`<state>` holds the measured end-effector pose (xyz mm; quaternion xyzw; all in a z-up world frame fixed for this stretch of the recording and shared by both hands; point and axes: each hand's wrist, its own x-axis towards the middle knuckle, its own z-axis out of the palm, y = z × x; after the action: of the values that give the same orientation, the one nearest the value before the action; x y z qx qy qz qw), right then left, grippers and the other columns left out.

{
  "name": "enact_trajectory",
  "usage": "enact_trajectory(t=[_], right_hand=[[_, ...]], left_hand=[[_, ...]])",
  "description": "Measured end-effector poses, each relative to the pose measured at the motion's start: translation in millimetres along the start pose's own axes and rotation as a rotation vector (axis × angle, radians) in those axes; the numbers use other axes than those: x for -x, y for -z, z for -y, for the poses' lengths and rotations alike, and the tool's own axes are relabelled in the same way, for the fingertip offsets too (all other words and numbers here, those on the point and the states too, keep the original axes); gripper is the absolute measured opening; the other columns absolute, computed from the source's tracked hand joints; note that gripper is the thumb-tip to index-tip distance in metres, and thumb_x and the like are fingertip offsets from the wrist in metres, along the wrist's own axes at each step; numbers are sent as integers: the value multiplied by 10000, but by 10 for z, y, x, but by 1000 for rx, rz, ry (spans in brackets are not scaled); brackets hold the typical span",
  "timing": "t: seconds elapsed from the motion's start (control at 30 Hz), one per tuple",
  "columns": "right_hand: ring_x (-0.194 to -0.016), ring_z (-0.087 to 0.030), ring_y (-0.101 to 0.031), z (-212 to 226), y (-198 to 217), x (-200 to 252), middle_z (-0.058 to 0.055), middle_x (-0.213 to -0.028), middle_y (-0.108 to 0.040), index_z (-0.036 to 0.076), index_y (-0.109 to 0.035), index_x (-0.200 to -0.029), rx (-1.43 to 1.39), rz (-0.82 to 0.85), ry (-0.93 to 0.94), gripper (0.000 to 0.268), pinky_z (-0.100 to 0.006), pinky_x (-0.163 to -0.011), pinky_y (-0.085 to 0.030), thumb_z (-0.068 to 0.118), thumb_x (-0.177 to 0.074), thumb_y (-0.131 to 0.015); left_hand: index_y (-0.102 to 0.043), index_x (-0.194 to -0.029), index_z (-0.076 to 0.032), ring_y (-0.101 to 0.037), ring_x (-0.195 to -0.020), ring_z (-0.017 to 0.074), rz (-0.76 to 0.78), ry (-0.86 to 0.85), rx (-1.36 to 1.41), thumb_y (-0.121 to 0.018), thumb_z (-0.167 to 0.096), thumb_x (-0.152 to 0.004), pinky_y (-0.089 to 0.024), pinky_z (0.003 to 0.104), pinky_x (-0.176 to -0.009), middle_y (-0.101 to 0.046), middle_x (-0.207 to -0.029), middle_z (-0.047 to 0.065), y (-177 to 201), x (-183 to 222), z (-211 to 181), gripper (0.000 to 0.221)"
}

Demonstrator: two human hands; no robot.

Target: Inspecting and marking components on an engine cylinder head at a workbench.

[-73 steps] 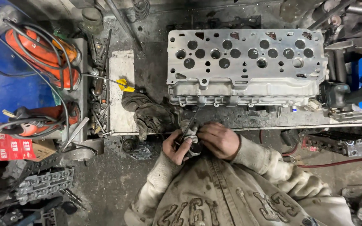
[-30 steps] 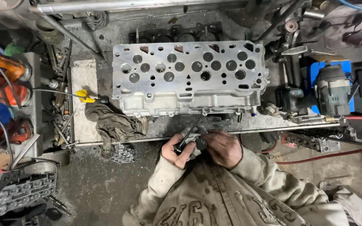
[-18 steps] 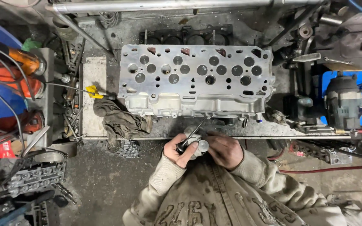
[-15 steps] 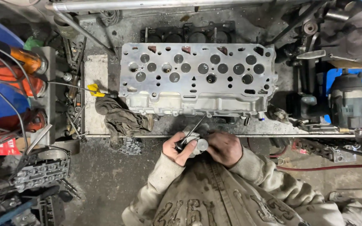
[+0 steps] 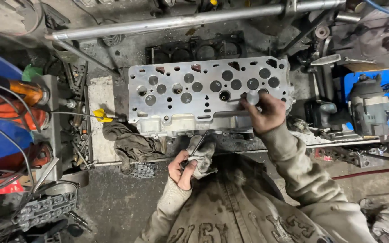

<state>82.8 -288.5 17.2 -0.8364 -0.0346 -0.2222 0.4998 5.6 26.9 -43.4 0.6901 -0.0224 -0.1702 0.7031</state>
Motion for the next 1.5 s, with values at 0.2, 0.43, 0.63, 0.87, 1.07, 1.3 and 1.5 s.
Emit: enact_trajectory(t=[0.2, 0.43, 0.63, 0.87, 1.07, 1.3, 1.5], right_hand=[[-661, -185, -711, -244, -196, -177, -139, -789, -733, -36, -706, -939, 252, 74, -111, 181, -305, -586, -555, 98, -918, -825], [-745, -171, -731, -186, -256, -242, -120, -883, -751, -3, -725, -994, 131, 96, -151, 149, -310, -644, -579, 115, -948, -803], [-701, -162, -735, -210, -369, -389, -105, -822, -742, 3, -708, -952, 165, 120, -143, 201, -296, -620, -588, 149, -902, -837], [-612, -178, -656, -266, -365, -302, -93, -720, -660, 19, -639, -865, 249, 161, -125, 329, -325, -564, -538, 223, -865, -897], [-927, -239, -653, -77, -314, -201, -128, -1056, -627, 36, -643, -1042, 391, 102, -81, 543, -383, -772, -577, 392, -783, -961], [-1381, -543, -225, 249, -287, -91, -257, -1449, -445, 188, -742, -1244, 840, 265, 170, 688, -776, -1022, -171, 506, -663, -927], [-1379, -415, -535, 679, -360, 276, -176, -1428, -557, 77, -628, -1367, 115, 431, 318, 487, -555, -1153, -470, 284, -951, -771]], left_hand=[[-572, -1183, 29, -554, -606, 78, 96, 149, 218, -622, -61, -866, -459, 252, -553, -611, -766, 6, 8, -88, -149, 333], [-592, -1171, 49, -554, -726, 70, 117, 14, 112, -630, -39, -891, -466, 246, -649, -633, -861, 14, 146, -244, -168, 296], [-621, -1123, 42, -549, -781, 90, 140, 1, 41, -621, -50, -862, -466, 251, -710, -629, -872, 18, 167, -384, -276, 277], [-631, -1120, 48, -583, -807, 126, 166, -63, 3, -616, -46, -837, -492, 267, -749, -642, -907, 48, 163, -431, -426, 299], [-640, -1103, 46, -589, -779, 144, 161, -81, -37, -617, -57, -829, -496, 279, -725, -643, -883, 62, 179, -397, -358, 294], [-636, -1107, 33, -634, -842, 140, 169, -120, -55, -623, -66, -847, -524, 277, -791, -688, -918, 77, 146, -311, -366, 279], [-657, -1112, 9, -692, -755, 167, 276, -72, -107, -647, -102, -902, -547, 289, -715, -723, -845, 84, 25, -224, -643, 238]])
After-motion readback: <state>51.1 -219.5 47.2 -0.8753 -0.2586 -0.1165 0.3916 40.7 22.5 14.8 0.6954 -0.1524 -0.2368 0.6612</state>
